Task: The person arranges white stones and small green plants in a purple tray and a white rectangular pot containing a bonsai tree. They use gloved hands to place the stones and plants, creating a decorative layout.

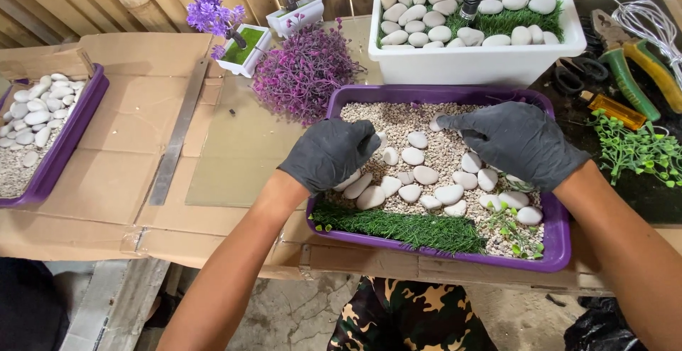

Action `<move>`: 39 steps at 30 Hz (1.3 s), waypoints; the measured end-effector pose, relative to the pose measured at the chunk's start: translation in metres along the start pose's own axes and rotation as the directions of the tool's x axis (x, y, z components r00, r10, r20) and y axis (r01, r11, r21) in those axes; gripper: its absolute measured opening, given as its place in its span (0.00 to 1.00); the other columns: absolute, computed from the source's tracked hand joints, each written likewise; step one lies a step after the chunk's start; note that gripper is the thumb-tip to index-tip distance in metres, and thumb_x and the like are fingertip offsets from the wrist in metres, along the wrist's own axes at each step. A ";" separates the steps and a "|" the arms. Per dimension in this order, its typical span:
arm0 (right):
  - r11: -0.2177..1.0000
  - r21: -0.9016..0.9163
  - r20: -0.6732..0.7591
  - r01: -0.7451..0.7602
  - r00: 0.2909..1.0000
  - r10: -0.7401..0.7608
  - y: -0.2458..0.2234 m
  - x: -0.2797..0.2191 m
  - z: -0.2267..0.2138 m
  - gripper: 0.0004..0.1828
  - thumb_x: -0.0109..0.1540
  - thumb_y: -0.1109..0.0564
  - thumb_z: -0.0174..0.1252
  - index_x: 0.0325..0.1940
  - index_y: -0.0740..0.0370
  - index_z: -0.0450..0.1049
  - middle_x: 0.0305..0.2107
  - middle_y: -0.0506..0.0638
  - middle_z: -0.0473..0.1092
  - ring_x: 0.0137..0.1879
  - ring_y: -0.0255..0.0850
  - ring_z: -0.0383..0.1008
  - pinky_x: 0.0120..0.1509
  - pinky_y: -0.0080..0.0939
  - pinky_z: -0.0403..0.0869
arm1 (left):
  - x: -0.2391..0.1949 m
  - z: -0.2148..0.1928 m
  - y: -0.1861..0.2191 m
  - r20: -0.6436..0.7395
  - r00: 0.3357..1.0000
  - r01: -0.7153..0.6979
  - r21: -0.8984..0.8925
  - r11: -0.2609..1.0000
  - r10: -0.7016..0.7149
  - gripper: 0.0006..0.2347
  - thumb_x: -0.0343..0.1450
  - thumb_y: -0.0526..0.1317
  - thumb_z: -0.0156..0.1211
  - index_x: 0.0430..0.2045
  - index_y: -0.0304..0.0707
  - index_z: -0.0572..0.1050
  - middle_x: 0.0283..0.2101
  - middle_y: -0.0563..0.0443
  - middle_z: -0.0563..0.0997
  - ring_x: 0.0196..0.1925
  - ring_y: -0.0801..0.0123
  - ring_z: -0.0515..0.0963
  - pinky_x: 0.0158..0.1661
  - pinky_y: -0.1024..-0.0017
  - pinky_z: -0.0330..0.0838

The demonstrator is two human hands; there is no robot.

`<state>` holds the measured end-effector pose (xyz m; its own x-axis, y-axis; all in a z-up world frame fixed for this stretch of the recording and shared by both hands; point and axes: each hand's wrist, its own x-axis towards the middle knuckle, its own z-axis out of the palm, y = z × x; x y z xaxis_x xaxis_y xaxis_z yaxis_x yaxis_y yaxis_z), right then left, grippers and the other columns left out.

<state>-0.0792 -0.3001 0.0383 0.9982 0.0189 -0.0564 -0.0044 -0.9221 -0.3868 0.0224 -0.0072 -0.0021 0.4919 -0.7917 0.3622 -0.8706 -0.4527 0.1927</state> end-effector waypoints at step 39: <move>0.903 0.407 -0.073 0.136 0.991 -0.116 -0.018 0.040 0.002 0.10 0.65 0.51 0.61 0.37 0.60 0.76 0.23 0.47 0.72 0.22 0.38 0.67 0.28 0.37 0.70 | 0.036 -0.019 -0.015 0.025 0.999 0.035 -0.225 0.974 -0.030 0.05 0.74 0.39 0.57 0.32 0.45 0.80 0.25 0.50 0.84 0.24 0.56 0.80 0.25 0.57 0.70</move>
<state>-0.0396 -0.2815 0.0409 0.9936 0.0979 0.0559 0.1075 -0.6734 -0.7314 0.0531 -0.0215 0.0257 0.5179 -0.7879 0.3333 -0.8332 -0.3763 0.4052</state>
